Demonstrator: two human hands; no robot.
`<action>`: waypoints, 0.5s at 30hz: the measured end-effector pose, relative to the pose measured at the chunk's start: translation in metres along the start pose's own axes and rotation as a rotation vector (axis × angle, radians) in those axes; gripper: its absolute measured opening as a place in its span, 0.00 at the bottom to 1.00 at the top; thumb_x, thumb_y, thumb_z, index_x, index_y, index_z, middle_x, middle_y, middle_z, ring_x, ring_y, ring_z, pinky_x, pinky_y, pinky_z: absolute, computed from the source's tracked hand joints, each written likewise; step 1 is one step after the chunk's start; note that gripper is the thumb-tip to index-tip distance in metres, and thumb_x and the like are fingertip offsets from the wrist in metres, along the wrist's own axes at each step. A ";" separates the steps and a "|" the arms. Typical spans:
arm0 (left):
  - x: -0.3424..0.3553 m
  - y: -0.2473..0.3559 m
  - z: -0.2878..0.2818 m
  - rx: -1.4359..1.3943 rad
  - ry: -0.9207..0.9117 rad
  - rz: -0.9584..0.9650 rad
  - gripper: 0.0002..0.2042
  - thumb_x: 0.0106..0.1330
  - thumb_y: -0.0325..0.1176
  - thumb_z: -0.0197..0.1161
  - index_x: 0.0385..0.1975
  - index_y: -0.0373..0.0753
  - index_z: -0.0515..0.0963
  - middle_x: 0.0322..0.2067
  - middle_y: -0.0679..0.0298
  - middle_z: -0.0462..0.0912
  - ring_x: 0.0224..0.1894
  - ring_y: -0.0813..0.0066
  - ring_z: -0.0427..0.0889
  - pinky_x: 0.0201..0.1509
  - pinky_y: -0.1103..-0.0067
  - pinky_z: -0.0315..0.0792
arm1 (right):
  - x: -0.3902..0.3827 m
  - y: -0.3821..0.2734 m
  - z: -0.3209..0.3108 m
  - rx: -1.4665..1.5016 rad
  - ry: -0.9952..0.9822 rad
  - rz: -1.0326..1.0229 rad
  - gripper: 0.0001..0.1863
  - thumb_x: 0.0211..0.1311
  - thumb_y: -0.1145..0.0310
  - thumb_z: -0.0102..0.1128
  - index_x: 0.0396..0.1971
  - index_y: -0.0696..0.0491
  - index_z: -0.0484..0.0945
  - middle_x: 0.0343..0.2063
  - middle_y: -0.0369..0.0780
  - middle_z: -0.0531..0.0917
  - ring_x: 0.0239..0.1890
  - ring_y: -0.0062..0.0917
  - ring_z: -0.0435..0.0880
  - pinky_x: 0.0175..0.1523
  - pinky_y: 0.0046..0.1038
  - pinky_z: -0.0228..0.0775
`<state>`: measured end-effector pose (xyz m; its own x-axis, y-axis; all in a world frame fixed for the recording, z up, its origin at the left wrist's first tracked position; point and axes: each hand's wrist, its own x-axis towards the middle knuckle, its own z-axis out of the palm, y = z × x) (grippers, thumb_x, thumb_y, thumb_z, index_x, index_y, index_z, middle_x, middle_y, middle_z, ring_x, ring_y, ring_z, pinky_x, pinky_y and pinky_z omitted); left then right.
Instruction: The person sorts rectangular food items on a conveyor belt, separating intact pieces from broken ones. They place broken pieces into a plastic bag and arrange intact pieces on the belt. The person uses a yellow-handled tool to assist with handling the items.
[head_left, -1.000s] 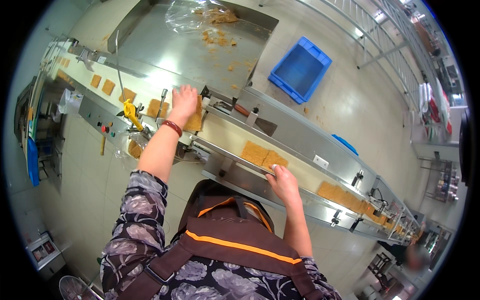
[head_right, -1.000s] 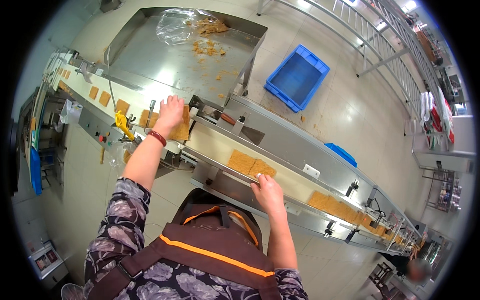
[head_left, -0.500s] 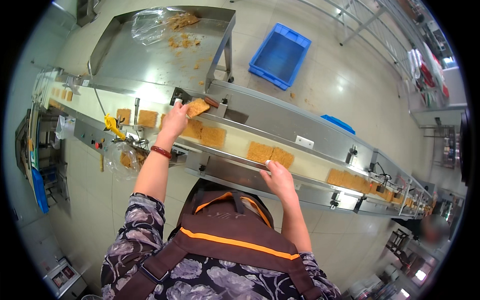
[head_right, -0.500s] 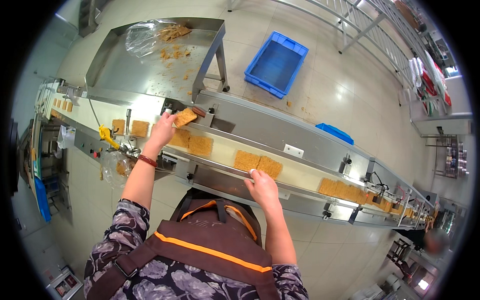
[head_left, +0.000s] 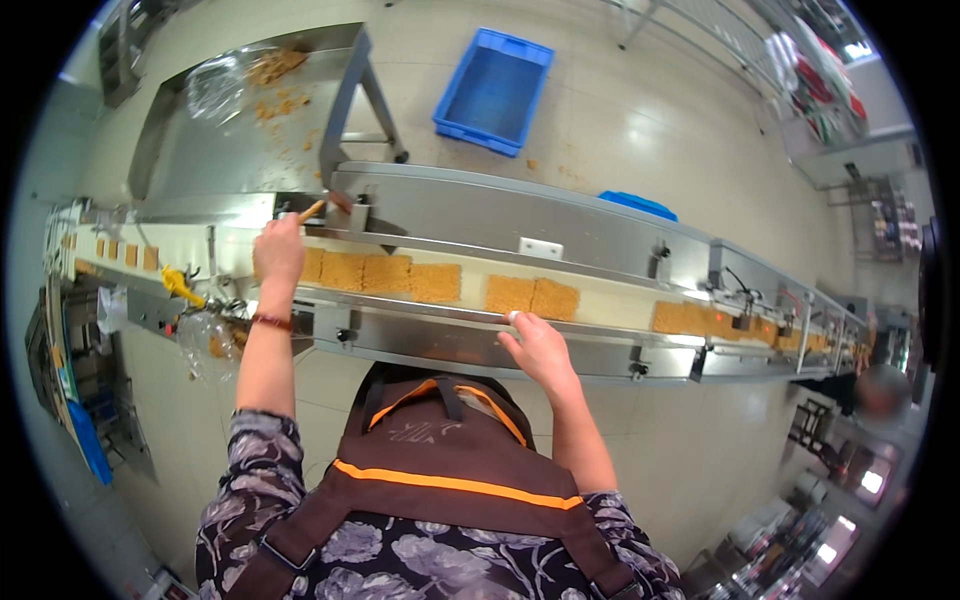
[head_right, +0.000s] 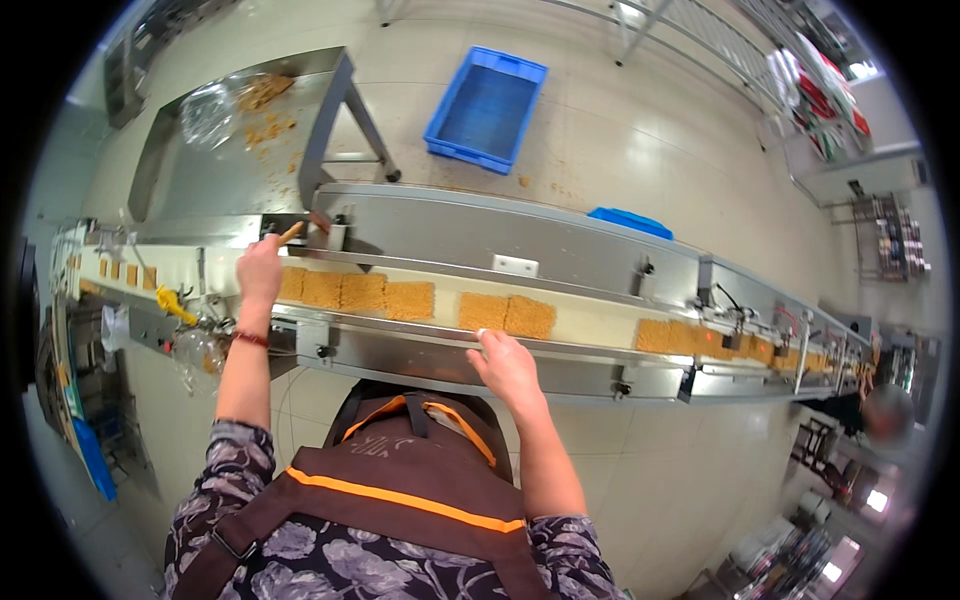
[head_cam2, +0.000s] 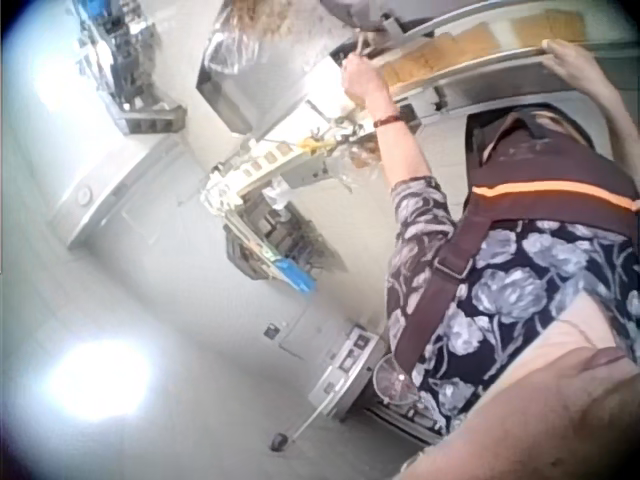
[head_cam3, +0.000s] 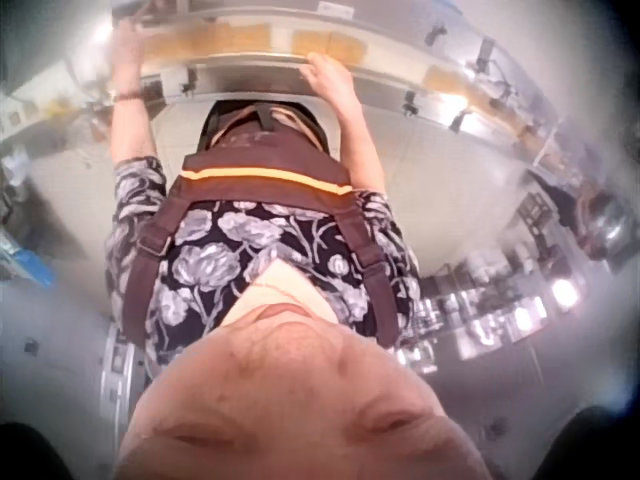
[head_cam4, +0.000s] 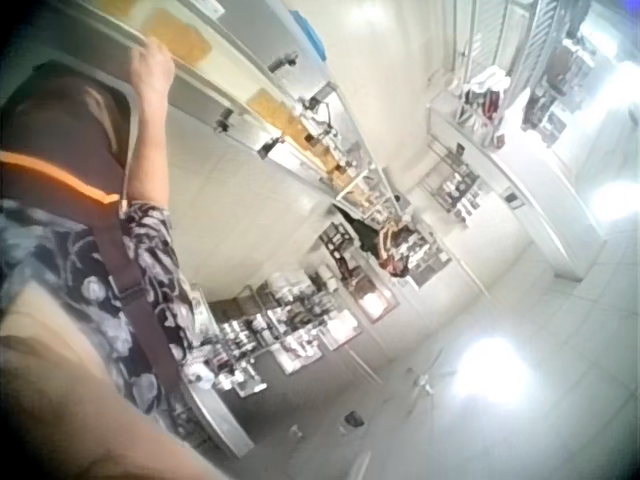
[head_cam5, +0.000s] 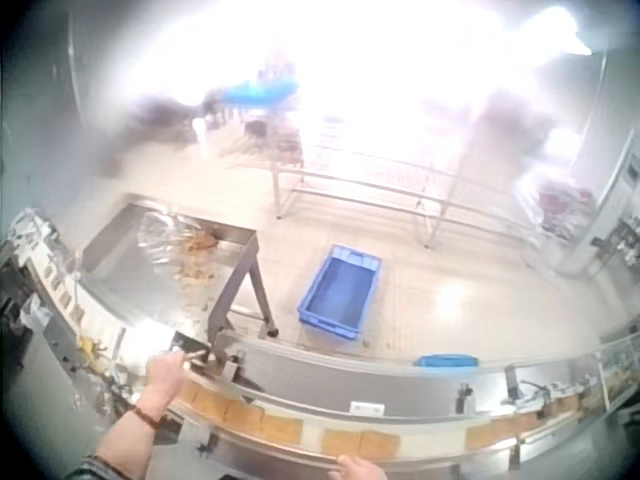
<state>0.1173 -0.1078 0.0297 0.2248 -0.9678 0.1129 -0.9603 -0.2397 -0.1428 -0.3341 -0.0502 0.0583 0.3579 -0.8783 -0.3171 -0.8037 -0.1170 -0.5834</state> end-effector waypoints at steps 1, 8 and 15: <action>-0.007 0.018 -0.022 0.007 0.089 0.027 0.06 0.65 0.31 0.53 0.36 0.46 0.78 0.31 0.67 0.83 0.41 0.66 0.81 0.36 0.67 0.74 | -0.001 0.007 0.002 0.060 0.010 0.002 0.15 0.60 0.60 0.61 0.43 0.52 0.78 0.38 0.43 0.82 0.41 0.39 0.82 0.45 0.38 0.74; -0.096 0.212 -0.090 -0.483 0.182 0.810 0.16 0.56 0.29 0.60 0.46 0.44 0.79 0.46 0.68 0.81 0.53 0.69 0.76 0.53 0.70 0.66 | 0.009 0.009 0.009 1.455 0.026 0.318 0.18 0.67 0.62 0.57 0.52 0.56 0.71 0.38 0.37 0.82 0.35 0.21 0.82 0.36 0.22 0.74; -0.109 0.284 -0.095 -0.608 -0.138 0.785 0.20 0.56 0.34 0.65 0.51 0.44 0.75 0.56 0.61 0.75 0.60 0.64 0.71 0.60 0.66 0.65 | -0.030 0.201 -0.059 0.836 0.897 0.451 0.15 0.67 0.70 0.55 0.51 0.57 0.70 0.36 0.40 0.82 0.33 0.21 0.81 0.37 0.24 0.75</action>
<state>-0.1953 -0.0634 0.0701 -0.5290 -0.8447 0.0821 -0.7574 0.5135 0.4034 -0.5342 -0.0742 -0.0054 -0.5641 -0.8037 -0.1891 -0.1159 0.3038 -0.9457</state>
